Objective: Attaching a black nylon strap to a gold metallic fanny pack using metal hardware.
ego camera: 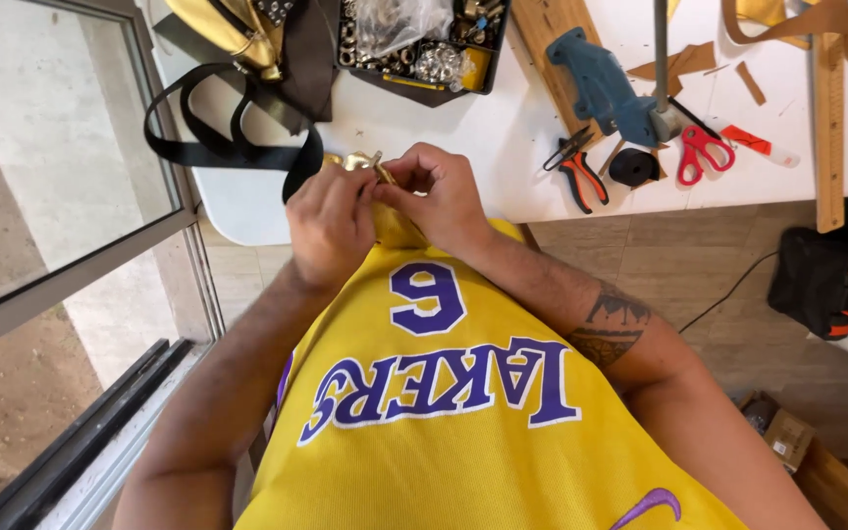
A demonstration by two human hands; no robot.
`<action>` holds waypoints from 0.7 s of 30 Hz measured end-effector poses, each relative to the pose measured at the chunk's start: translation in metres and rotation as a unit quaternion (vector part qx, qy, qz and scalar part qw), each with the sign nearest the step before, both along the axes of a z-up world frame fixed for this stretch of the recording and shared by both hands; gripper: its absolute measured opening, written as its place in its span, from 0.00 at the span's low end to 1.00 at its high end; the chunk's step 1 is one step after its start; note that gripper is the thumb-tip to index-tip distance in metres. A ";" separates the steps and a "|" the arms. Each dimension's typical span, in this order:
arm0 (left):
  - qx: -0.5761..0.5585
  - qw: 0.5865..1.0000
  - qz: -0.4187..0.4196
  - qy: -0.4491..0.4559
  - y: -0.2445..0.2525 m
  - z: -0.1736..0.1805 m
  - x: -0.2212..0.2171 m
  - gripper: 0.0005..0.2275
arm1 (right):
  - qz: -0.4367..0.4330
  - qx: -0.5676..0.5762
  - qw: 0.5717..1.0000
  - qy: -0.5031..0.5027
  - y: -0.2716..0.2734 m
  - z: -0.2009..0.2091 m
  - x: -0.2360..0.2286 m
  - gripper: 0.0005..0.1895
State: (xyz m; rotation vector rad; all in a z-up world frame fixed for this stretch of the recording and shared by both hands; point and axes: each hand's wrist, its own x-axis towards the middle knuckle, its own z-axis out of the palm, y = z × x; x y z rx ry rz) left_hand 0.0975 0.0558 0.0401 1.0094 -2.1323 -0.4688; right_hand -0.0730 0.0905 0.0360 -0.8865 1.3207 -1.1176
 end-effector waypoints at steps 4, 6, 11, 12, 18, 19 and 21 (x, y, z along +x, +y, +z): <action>-0.039 0.999 0.001 0.030 -0.003 -0.004 -0.010 0.02 | -0.021 0.010 0.999 -0.028 0.002 -0.016 -0.003 0.11; 0.101 0.991 0.039 0.080 -0.006 0.020 -0.017 0.03 | -0.033 -0.011 0.999 -0.026 0.004 -0.010 -0.002 0.12; 0.150 0.988 -0.016 0.017 -0.016 0.024 -0.006 0.01 | -0.015 -0.042 0.998 0.043 0.000 0.013 -0.010 0.09; 0.099 0.993 -0.038 -0.054 -0.017 0.025 -0.003 0.04 | -0.016 -0.034 0.998 0.040 0.000 0.017 -0.009 0.09; 0.104 0.992 -0.048 -0.055 -0.018 0.006 -0.003 0.04 | -0.060 -0.001 0.998 -0.020 0.007 -0.005 -0.008 0.11; 0.105 0.992 -0.046 -0.059 -0.017 0.010 -0.005 0.04 | -0.058 -0.001 0.998 -0.024 0.006 0.000 -0.006 0.11; 0.137 0.990 -0.022 0.001 -0.014 0.015 -0.016 0.03 | -0.068 -0.051 0.996 0.042 0.006 0.009 -0.007 0.09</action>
